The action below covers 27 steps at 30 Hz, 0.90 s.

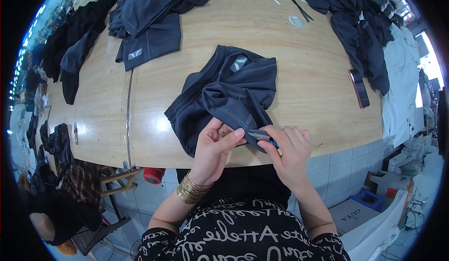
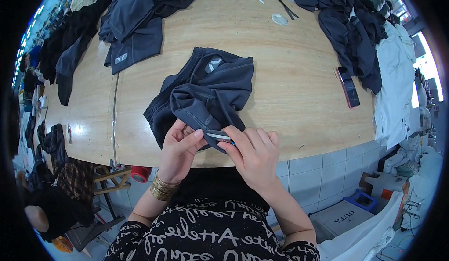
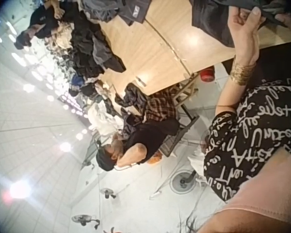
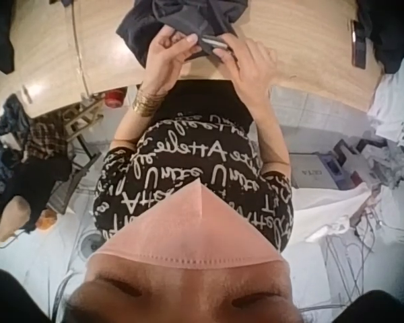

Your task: Inspecting and trimming loose threads from a pair of gray athletic shorts.

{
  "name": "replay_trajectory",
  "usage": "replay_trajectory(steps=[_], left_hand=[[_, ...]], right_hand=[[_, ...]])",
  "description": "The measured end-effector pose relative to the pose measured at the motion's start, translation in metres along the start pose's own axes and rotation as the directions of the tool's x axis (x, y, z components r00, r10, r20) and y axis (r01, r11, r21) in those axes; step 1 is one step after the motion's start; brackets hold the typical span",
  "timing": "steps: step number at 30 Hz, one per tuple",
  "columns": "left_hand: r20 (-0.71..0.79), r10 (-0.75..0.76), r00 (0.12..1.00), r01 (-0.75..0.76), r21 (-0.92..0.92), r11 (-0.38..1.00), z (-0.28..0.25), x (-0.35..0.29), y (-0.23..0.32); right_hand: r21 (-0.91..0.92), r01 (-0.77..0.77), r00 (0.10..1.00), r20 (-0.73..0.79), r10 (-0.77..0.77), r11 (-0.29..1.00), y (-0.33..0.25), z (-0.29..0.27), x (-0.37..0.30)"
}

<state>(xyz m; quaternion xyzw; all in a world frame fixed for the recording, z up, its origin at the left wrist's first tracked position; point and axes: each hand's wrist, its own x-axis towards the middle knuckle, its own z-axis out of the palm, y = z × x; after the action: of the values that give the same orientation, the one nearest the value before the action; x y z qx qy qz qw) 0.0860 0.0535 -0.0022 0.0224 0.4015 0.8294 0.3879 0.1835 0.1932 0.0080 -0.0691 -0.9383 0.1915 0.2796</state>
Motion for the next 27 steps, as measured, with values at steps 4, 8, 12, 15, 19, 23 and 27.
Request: replay_trajectory(steps=[4,8,12,15,19,23,27], left_hand=[[0.003,-0.021,1.0,0.021,-0.029,0.999,0.001,0.0,-0.001],[-0.001,-0.02,1.0,0.02,-0.031,0.999,0.002,-0.001,-0.003],[-0.001,-0.022,1.0,0.022,-0.023,0.999,0.003,-0.001,-0.002],[-0.011,-0.023,1.0,0.022,-0.022,1.0,0.003,-0.001,-0.002],[0.0,-0.017,1.0,0.017,-0.033,0.999,0.003,0.0,-0.004],[-0.005,-0.032,0.999,0.032,-0.02,0.999,0.004,0.001,-0.006],[0.156,-0.088,0.984,-0.004,0.51,0.86,-0.014,-0.003,-0.018]], right_hand=[[-0.005,-0.001,1.0,0.009,0.001,1.0,0.001,0.0,-0.001],[-0.003,-0.001,1.0,0.001,0.001,1.0,0.0,0.001,-0.001],[-0.026,0.005,1.0,-0.003,-0.005,1.0,-0.001,0.0,-0.001],[-0.051,0.009,1.0,-0.004,-0.009,0.999,-0.002,-0.002,0.0],[-0.063,0.013,1.0,-0.017,-0.014,0.998,0.0,-0.001,0.0],[-0.037,-0.025,1.0,0.011,0.026,0.999,0.004,-0.005,-0.002],[0.377,-0.336,0.928,-0.021,0.371,0.863,0.009,-0.009,0.005]])
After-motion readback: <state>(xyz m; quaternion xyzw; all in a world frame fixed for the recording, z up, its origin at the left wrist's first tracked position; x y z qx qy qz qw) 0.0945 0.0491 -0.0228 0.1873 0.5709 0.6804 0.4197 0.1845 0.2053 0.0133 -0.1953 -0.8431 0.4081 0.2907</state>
